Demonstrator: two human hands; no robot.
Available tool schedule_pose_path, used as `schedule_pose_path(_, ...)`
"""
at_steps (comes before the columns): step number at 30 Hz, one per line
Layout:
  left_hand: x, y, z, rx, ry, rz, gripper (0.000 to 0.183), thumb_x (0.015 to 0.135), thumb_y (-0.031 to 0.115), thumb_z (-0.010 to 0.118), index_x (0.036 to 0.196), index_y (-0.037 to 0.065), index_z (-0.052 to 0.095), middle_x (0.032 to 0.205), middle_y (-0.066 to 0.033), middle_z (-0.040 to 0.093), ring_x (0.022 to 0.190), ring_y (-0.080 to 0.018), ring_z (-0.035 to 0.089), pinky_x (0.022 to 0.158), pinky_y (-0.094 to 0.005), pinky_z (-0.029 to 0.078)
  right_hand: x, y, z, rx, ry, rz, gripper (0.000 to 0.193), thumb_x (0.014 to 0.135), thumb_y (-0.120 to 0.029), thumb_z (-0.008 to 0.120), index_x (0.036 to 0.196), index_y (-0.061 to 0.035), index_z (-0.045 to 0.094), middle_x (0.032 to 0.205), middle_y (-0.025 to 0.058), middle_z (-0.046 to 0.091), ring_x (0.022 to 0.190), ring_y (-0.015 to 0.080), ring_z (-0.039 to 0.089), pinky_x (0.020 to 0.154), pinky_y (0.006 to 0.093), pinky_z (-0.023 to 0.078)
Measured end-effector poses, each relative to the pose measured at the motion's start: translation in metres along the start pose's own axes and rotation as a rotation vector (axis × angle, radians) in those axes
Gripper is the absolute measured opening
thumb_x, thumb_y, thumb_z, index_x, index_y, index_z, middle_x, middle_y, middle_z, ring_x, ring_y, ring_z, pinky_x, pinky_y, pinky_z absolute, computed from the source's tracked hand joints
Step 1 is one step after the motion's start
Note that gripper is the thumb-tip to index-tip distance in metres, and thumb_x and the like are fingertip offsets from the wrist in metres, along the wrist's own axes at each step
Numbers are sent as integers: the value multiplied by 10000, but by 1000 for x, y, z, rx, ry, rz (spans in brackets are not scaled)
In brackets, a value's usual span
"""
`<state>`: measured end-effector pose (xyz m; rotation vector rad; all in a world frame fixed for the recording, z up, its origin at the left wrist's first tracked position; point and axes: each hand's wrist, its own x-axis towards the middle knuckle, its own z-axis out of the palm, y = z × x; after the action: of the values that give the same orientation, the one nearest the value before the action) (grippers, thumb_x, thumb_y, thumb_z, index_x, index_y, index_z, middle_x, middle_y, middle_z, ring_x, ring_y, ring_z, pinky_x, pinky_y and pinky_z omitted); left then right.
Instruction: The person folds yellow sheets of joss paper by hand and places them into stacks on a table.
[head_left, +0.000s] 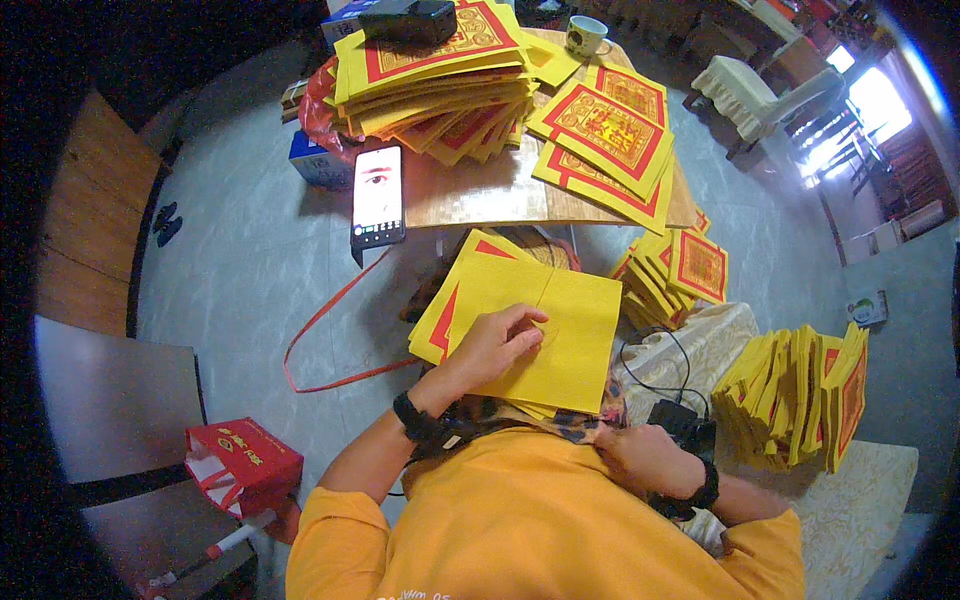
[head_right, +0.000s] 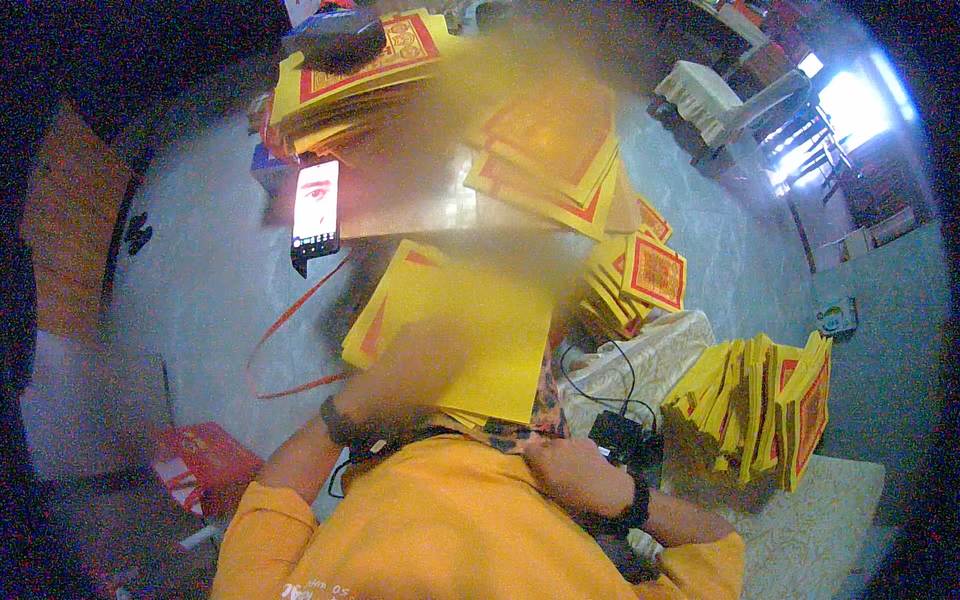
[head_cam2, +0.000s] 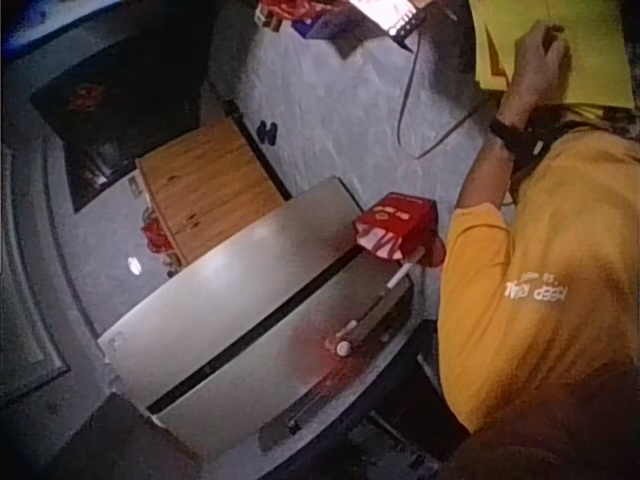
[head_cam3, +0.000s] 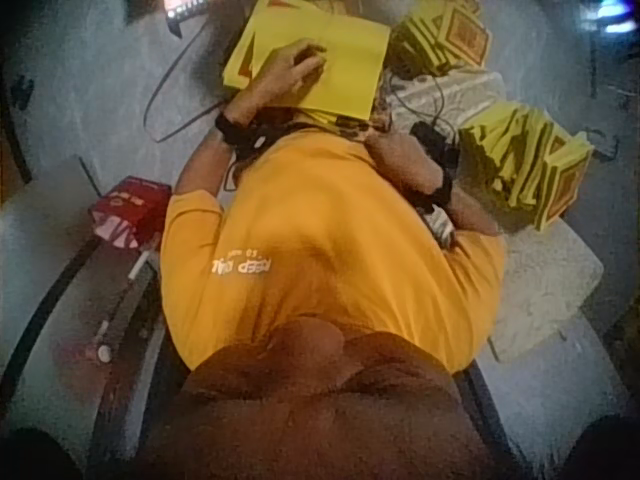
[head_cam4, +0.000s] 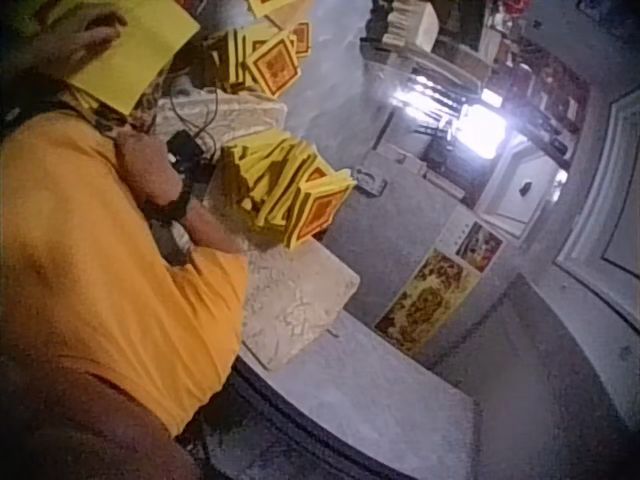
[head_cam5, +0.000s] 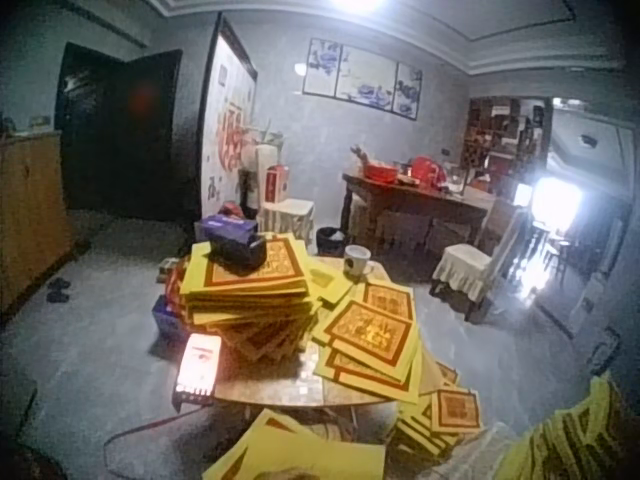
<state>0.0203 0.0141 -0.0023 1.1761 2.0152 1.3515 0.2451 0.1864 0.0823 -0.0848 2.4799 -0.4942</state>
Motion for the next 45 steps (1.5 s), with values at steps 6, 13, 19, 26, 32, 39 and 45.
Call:
schedule_pose_path(6,2,1,2,-77,-5,-27,214,950,106,570,1135,1,597,880,-62,673,811,-116,645,742,-253,520,56,-50,-28,-17,13,-233,193,907,-243,540,994,-76,581,677,171,624,679,361,650,580,488,498)
schedule_pose_path(13,-5,13,-10,-103,-46,-1,207,946,94,567,1123,-3,615,906,-75,678,824,-122,651,753,-249,523,98,-30,-44,270,179,-283,173,910,-222,550,964,-73,619,747,162,657,689,355,654,639,454,509)
schedule_pose_path(19,-8,27,-18,-32,-91,1,223,912,94,598,1107,-6,638,947,-94,697,844,-145,663,765,-273,520,78,0,-49,376,160,-155,182,942,-191,530,935,-35,624,728,125,672,636,263,664,596,366,507)
schedule_pose_path(26,-8,29,-14,81,-85,57,228,885,56,592,1104,18,641,1016,-129,679,896,-224,662,779,-314,516,13,-2,-39,309,119,-26,142,915,-177,582,984,-71,647,827,117,689,730,310,666,637,379,512)
schedule_pose_path(32,-19,71,-11,99,-80,249,313,872,49,599,1185,51,596,1107,-139,646,954,-281,642,795,-348,515,8,-2,-19,341,289,-75,153,883,-146,621,1020,-85,651,820,138,671,722,328,657,625,386,506)
schedule_pose_path(39,-37,73,33,-560,-353,-15,396,912,89,600,1299,43,527,1087,-138,679,886,-171,658,784,-295,514,15,-10,-26,345,433,-104,181,890,-174,600,1036,-75,637,856,170,658,768,381,634,650,456,503)
schedule_pose_path(45,-37,56,35,-379,-503,-114,203,943,167,576,1054,7,636,774,-70,672,664,-127,617,615,-292,500,12,8,-16,377,473,-207,118,854,-86,642,968,-55,629,763,144,638,656,314,633,597,367,497)
